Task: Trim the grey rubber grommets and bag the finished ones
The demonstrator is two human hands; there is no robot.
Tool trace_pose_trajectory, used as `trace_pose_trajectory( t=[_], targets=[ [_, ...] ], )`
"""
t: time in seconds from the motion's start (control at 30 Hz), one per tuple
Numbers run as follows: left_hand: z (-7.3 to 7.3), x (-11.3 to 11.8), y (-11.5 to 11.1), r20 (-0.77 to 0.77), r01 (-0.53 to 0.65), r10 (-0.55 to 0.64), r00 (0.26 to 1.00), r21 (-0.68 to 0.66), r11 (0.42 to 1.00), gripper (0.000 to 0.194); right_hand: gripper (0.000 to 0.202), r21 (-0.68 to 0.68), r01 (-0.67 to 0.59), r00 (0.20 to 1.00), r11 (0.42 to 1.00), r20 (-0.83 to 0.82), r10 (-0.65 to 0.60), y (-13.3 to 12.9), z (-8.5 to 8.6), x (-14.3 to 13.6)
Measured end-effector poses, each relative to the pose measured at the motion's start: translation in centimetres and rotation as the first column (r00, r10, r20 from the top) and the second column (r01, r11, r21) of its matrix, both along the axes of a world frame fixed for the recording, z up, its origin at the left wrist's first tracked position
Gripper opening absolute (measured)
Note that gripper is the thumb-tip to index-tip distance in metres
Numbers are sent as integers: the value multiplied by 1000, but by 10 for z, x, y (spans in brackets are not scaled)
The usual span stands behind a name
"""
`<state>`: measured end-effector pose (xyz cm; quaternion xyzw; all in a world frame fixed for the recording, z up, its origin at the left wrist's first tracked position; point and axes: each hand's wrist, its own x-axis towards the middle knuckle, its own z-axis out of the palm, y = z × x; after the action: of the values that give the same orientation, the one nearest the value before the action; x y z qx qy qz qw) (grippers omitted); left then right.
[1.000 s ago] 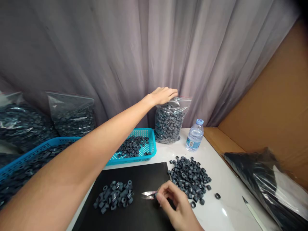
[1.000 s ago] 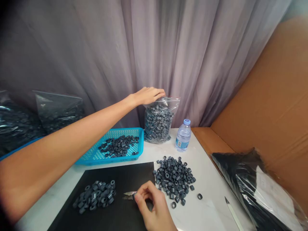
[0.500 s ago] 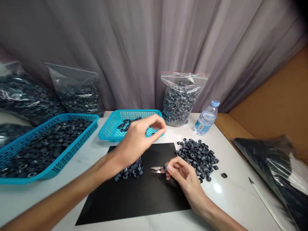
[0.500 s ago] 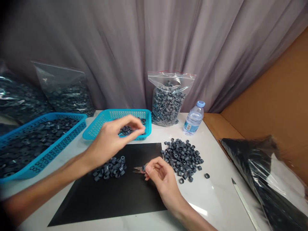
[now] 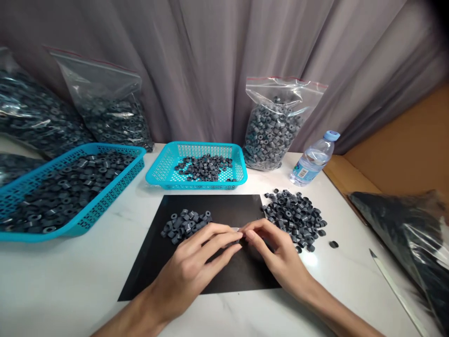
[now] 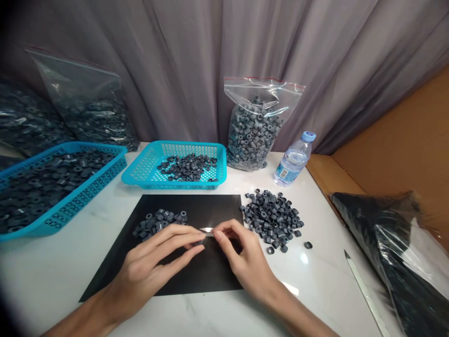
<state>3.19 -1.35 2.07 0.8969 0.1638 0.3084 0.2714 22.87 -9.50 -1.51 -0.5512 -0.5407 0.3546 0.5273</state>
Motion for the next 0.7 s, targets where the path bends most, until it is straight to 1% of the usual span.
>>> trace_pose_trajectory(
  t=[0.03,0.07,0.13,0.17,0.23,0.3,0.33,0.37,0.4,0.43,0.53,0.57,0.63,0.7],
  targets=[
    [-1,-1,0,8,0,-1,1000,25,1000,44,21,60,36,983,998,178,-46,0,-1,4],
    [-2,-2,-1,15,0,0,1000,47,999,45,23,114,48,940,992,331,-83,0,-2,8],
    [-3,-3,-2,28,-15,13,1000,57,998,46,31,159,24,837,987,536,-107,0,-5,11],
    [-3,-3,-3,35,-31,30,999,44,999,45,30,154,7,793,988,601,-100,0,-7,11],
    [-2,-2,-5,53,-74,74,996,-3,997,40,23,151,-17,706,988,701,-95,0,-12,8],
    [-1,0,-6,69,-122,126,990,-67,990,34,20,172,-14,623,985,772,-126,0,-16,4],
    [0,1,-7,78,-144,152,985,-101,984,31,21,187,-7,592,982,792,-147,-1,-17,3],
    [1,1,-7,87,-158,171,981,-136,978,29,21,203,4,579,979,798,-168,-1,-18,2],
    [1,2,-8,91,-168,186,978,-175,970,27,21,215,22,591,976,785,-186,-2,-18,2],
    [1,2,-8,96,-173,197,976,-214,961,26,21,222,47,628,974,752,-202,-3,-17,3],
    [1,3,-9,122,-167,212,970,-301,939,23,20,202,166,796,965,550,-252,-7,-11,5],
    [1,3,-9,132,-165,216,967,-321,933,20,20,181,203,839,962,474,-266,-9,-8,5],
    [-1,3,-8,146,-162,225,963,-354,921,16,19,130,242,897,962,347,-273,-13,-2,5],
    [-3,3,-7,145,-168,243,959,-399,902,13,21,81,229,932,970,271,-243,-15,2,3]
  ],
)
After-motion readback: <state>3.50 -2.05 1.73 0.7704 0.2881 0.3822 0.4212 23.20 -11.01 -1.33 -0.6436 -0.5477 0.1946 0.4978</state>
